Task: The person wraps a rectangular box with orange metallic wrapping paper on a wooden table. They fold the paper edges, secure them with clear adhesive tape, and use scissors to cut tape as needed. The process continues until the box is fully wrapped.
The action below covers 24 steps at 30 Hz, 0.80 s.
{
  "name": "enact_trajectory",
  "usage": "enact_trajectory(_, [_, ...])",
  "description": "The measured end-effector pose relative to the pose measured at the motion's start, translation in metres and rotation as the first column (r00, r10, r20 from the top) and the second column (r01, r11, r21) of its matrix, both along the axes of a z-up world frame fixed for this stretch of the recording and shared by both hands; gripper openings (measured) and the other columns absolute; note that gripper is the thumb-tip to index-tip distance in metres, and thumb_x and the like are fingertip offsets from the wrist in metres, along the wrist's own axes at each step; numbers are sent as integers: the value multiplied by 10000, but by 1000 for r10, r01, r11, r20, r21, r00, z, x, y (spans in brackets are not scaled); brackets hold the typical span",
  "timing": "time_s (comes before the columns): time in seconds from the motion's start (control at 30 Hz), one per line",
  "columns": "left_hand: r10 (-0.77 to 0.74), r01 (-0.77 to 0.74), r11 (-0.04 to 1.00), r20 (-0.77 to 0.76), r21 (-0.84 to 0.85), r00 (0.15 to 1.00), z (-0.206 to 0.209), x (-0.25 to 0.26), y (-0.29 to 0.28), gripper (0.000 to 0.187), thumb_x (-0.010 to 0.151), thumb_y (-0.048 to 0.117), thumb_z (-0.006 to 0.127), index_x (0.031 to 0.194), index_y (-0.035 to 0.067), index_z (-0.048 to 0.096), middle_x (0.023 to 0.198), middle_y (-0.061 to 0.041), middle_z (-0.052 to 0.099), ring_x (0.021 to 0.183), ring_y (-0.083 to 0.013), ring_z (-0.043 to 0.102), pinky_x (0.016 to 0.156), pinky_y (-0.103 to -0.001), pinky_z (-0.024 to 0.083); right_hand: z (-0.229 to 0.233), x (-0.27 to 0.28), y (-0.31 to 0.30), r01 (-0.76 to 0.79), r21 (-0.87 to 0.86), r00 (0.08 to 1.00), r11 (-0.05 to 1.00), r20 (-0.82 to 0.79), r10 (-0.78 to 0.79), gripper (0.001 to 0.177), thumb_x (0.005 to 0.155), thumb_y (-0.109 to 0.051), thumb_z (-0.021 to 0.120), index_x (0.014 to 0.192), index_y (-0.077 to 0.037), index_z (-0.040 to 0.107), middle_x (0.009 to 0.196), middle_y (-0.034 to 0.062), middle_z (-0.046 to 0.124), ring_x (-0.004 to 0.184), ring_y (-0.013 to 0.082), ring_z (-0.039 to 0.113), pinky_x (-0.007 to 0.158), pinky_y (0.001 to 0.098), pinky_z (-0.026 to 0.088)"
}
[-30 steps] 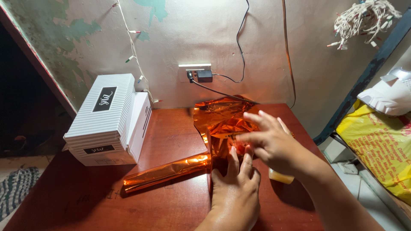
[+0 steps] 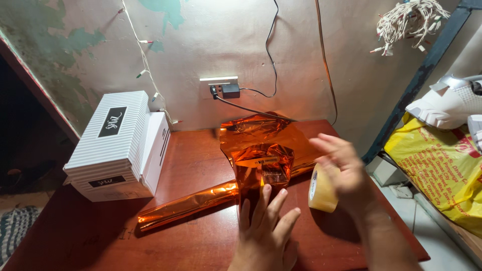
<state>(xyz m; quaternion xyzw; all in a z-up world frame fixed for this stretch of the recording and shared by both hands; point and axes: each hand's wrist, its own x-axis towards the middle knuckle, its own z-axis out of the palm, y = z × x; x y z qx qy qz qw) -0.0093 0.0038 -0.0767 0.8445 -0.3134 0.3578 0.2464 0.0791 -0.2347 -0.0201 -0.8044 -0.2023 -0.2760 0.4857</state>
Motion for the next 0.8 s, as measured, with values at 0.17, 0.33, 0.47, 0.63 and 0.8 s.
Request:
enact_trajectory(0.17, [-32, 22, 988, 62, 153, 998, -33, 6, -24, 530, 837, 264, 777, 1356, 316, 684, 1556, -20, 503, 1513, -323, 413, 1134, -625, 341, -44, 48, -77, 361, 183, 876, 914, -402, -266, 343, 971, -213, 659, 1276, -65, 710, 1006, 10, 719, 834, 88, 611, 710, 253, 509])
enact_trajectory(0.33, [-466, 302, 866, -425, -400, 776, -35, 20, -63, 691, 837, 215, 736, 1471, 137, 473, 1469, -158, 522, 1414, -356, 518, 1161, -440, 453, -84, 91, -101, 370, 74, 659, 926, -724, -205, 342, 951, -304, 726, 1197, -69, 767, 924, 31, 693, 755, 127, 547, 615, 289, 457])
enact_trajectory(0.47, [-310, 160, 919, -410, -359, 858, -34, 48, -94, 908, 788, 138, 824, 1531, 29, 313, 1457, -283, 442, 1347, -468, 449, 1114, -485, 378, -91, 108, -99, 347, 174, 502, 921, -864, -26, 236, 936, -292, 702, 1041, -83, 733, 869, 22, 736, 726, 95, 641, 623, 257, 479])
enact_trajectory(0.63, [-370, -4, 829, -553, -560, 746, -45, 91, -117, 694, 775, 156, 807, 1363, -34, 492, 1252, -233, 642, 1155, -340, 646, 996, -390, 494, -94, 100, -90, 341, 262, 629, 903, -777, -12, 153, 906, -199, 736, 900, -51, 699, 773, 61, 683, 619, 124, 612, 542, 277, 492])
enact_trajectory(0.8, [-567, -25, 754, -669, -657, 482, -53, 95, -125, 331, 917, 248, 698, 1145, 8, 677, 1027, -121, 773, 935, -216, 737, 871, -323, 560, -90, 87, -84, 347, 307, 727, 886, -685, -48, 97, 898, -124, 724, 904, -28, 709, 757, 35, 681, 623, 118, 586, 547, 295, 470])
